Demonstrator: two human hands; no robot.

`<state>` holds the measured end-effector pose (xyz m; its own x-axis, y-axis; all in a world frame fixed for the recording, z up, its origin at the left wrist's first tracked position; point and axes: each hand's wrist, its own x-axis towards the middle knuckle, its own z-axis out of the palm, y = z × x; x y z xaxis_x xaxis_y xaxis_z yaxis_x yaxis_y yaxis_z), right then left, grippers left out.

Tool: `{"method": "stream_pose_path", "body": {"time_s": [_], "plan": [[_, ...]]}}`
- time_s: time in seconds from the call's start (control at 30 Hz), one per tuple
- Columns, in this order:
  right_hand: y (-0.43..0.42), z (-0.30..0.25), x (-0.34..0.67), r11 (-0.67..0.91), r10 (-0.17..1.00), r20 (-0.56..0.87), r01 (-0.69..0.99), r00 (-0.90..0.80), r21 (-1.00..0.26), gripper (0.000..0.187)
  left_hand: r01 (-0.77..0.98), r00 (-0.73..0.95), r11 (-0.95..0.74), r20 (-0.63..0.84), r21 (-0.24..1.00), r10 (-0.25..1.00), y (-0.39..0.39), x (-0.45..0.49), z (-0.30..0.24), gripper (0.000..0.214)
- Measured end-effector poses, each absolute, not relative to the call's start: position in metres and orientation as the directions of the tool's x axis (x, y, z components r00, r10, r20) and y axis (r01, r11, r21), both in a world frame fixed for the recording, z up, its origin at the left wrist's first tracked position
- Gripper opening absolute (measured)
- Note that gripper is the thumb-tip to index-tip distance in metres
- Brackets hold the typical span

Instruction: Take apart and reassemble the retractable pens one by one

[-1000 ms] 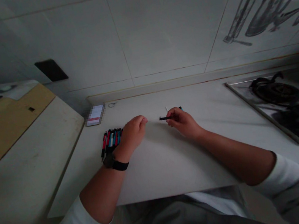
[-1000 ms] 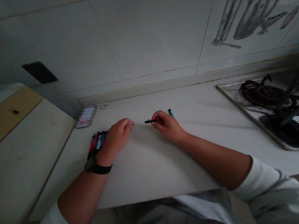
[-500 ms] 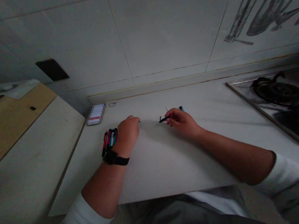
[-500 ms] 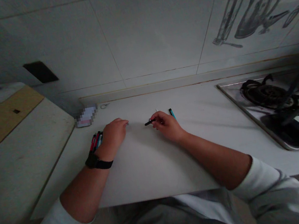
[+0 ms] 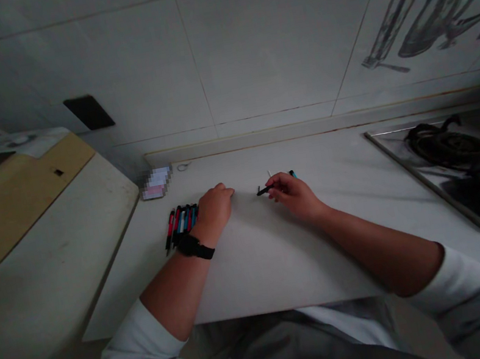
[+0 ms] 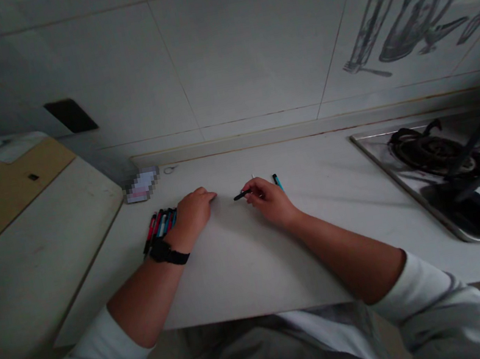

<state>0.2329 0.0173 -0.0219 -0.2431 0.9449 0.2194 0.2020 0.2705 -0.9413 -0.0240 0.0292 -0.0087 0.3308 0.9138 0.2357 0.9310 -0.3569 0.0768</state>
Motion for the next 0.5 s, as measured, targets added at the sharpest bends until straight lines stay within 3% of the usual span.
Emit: {"method": "stream_pose_path", "body": {"time_s": [0.3, 0.5], "plan": [[0.030, -0.014, 0.244, 0.286, 0.950, 0.251, 0.191, -0.187, -0.939, 0.029, 0.917, 0.359, -0.393, 0.282, 0.074, 0.890, 0.033, -0.027, -0.017, 0.033], [0.042, -0.001, 0.250, 0.374, 0.926, 0.326, 0.359, -0.189, -0.855, 0.027, 0.940, 0.314, -0.337, 0.252, 0.049, 0.915, 0.029, -0.023, -0.012, 0.036]]}}
